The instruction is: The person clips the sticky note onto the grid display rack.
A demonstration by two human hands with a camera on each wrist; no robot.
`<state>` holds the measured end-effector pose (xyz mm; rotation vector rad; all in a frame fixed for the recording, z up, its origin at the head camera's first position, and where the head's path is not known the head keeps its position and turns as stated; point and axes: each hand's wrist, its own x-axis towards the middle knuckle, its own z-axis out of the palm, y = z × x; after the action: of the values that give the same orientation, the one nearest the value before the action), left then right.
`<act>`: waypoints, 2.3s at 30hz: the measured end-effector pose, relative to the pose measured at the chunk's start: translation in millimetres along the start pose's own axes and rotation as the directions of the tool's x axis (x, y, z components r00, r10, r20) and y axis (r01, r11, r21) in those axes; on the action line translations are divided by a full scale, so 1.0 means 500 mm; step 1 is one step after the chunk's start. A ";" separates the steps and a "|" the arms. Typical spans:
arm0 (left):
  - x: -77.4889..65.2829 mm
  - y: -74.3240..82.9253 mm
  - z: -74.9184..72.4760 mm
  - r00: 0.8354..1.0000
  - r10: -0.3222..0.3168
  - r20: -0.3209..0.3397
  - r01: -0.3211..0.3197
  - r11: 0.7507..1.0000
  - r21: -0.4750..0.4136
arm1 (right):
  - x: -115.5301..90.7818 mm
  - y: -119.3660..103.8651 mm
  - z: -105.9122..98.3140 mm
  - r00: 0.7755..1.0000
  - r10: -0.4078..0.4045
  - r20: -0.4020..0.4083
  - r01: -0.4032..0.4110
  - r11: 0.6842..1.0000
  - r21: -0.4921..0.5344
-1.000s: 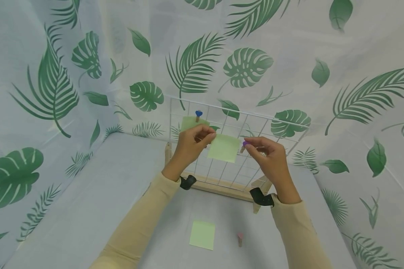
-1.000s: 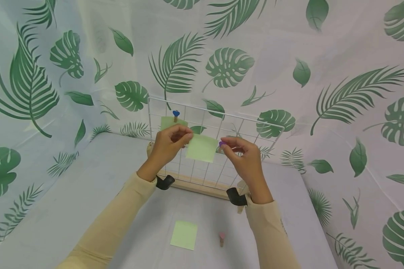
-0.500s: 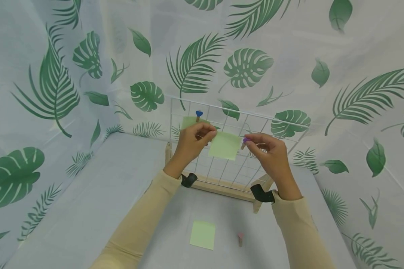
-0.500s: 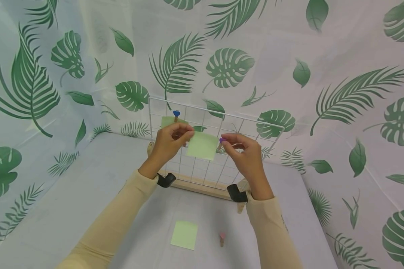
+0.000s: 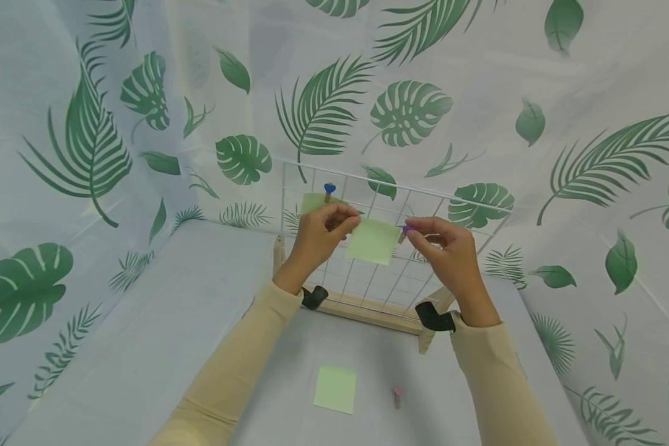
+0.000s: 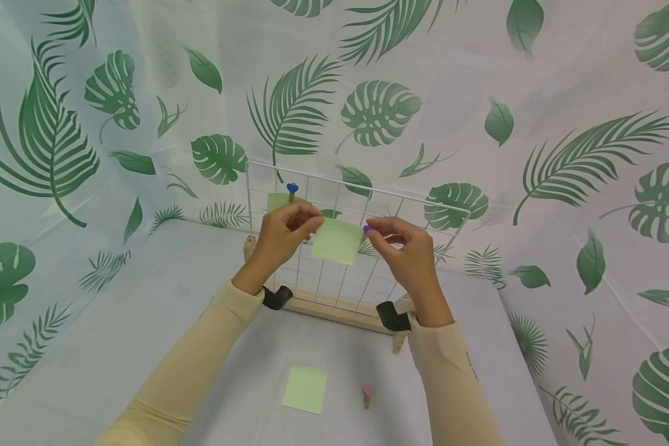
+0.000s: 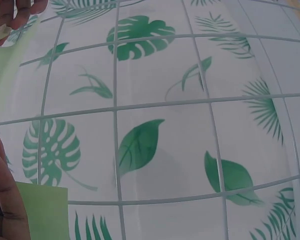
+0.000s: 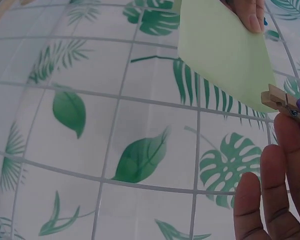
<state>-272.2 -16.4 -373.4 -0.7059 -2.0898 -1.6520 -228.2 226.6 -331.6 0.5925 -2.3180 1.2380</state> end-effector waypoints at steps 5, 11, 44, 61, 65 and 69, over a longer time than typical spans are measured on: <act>0.003 0.002 0.001 1.000 -0.012 -0.008 0.012 1.000 0.006 | 0.006 -0.007 -0.001 1.000 0.014 0.004 -0.014 1.000 -0.001; 0.007 0.000 0.002 1.000 -0.008 -0.010 0.008 1.000 0.008 | 0.013 -0.008 -0.005 1.000 -0.012 0.007 0.012 1.000 -0.004; 0.024 0.007 0.028 0.996 0.030 -0.086 -0.030 1.000 -0.002 | 0.049 -0.037 -0.003 0.995 -0.088 -0.042 0.084 0.991 -0.103; 0.028 0.012 0.039 0.991 0.009 -0.135 -0.009 1.000 -0.004 | 0.069 -0.046 0.019 0.975 -0.186 -0.124 0.155 0.962 -0.225; 0.028 0.010 0.043 0.989 0.018 -0.147 -0.018 1.000 0.001 | 0.076 -0.053 0.026 0.976 -0.193 -0.098 0.161 0.950 -0.266; 0.029 0.011 0.047 0.988 0.026 -0.153 -0.025 1.000 0.009 | 0.082 -0.059 0.031 0.980 -0.184 -0.078 0.152 0.941 -0.304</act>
<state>-280.3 9.5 -366.4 -0.5821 -1.9700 -1.6300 -247.8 191.9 -296.5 0.5893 -2.2519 0.8029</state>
